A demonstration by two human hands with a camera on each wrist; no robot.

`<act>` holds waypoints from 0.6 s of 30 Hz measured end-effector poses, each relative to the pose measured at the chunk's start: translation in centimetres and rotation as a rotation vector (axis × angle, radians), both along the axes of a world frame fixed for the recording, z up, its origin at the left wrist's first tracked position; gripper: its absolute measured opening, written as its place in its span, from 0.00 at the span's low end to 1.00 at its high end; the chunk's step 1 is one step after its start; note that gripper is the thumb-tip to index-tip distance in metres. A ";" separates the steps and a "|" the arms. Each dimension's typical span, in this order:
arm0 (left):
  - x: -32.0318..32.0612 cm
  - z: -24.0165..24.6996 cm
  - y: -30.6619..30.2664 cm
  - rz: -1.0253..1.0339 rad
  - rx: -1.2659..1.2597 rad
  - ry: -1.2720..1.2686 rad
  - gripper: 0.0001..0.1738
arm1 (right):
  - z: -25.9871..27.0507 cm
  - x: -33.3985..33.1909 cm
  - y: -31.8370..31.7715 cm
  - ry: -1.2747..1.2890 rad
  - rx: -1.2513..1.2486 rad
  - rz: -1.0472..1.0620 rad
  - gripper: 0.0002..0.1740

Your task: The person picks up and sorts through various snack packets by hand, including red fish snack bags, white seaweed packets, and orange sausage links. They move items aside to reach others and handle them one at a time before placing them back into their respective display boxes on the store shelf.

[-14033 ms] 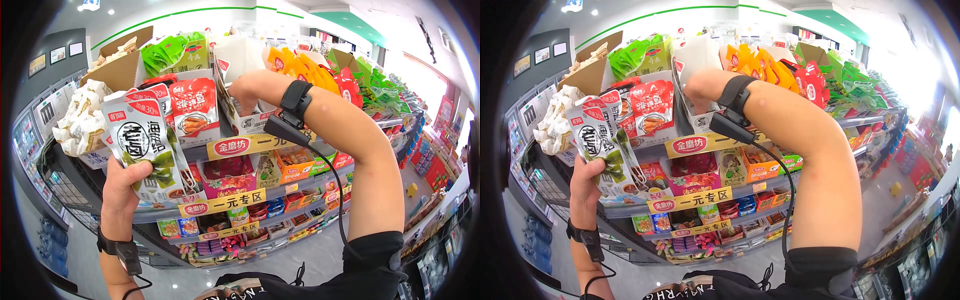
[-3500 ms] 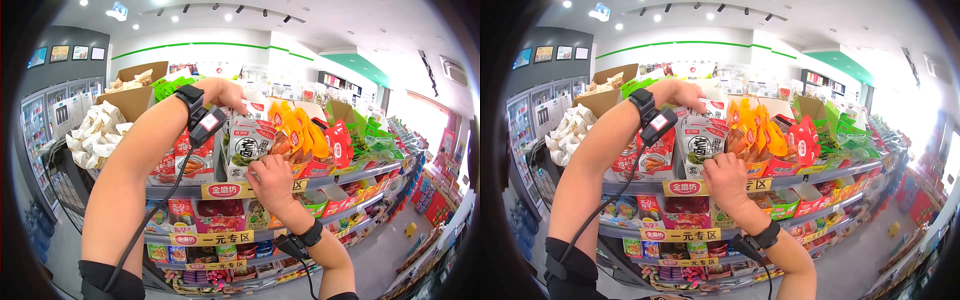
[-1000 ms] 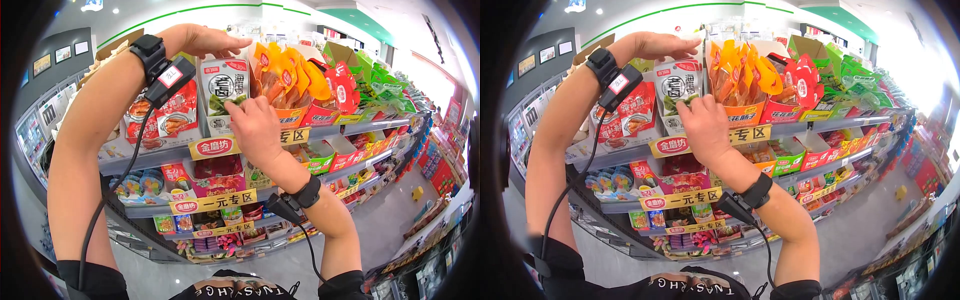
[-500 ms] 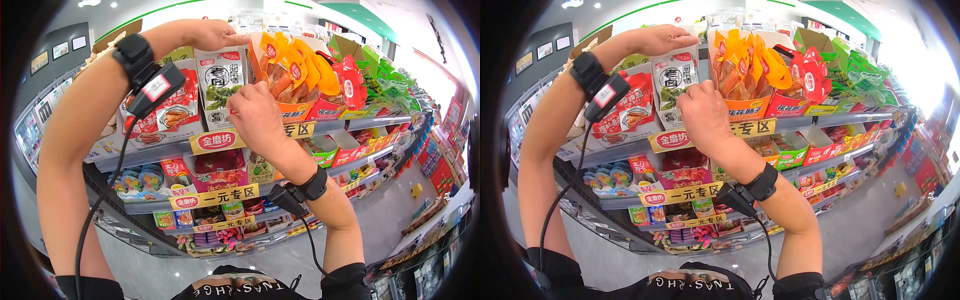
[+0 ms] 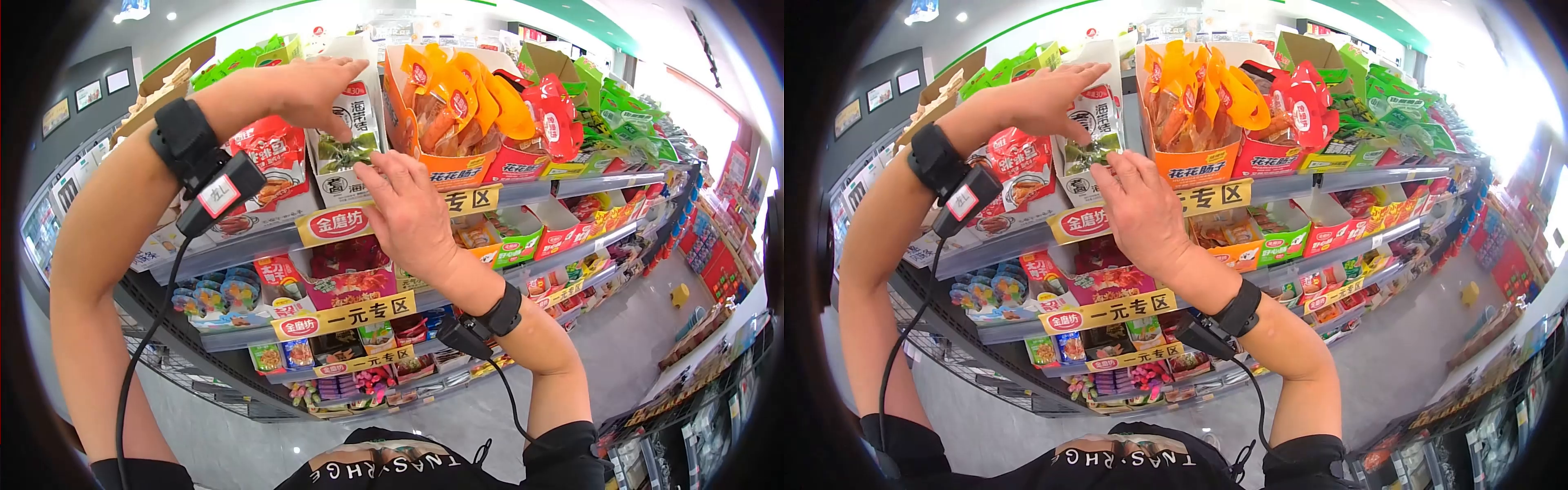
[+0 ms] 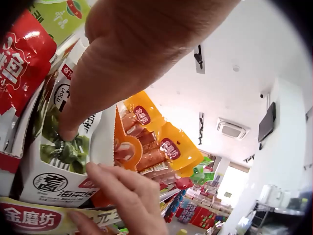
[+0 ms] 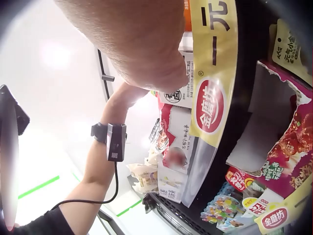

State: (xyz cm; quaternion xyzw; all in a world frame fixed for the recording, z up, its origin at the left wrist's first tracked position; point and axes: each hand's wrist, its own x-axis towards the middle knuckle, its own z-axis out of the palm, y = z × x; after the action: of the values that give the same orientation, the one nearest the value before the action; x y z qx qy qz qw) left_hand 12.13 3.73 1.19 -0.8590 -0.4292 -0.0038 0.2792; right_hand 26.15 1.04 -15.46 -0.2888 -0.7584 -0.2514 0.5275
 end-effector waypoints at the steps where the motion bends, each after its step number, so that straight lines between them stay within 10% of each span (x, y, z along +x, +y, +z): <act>1: 0.0 0.5 0.0 -0.002 -0.009 0.094 0.52 | -0.1 0.1 -0.1 -0.004 -0.010 0.006 0.28; 14: -1.8 6.3 -4.5 -0.172 0.115 -0.335 0.31 | -0.8 2.4 -2.5 -0.020 -0.114 0.041 0.24; 18: -3.8 6.5 -11.4 0.033 0.226 -0.270 0.40 | -2.2 4.6 -3.6 0.002 -0.170 0.031 0.21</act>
State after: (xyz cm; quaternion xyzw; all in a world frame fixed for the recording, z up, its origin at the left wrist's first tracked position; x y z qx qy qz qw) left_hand 8.35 -7.62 7.66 -0.8066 -0.4738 -0.1625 0.3138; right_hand 30.78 -2.59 -17.70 -0.3209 -0.7808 -0.1778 0.5057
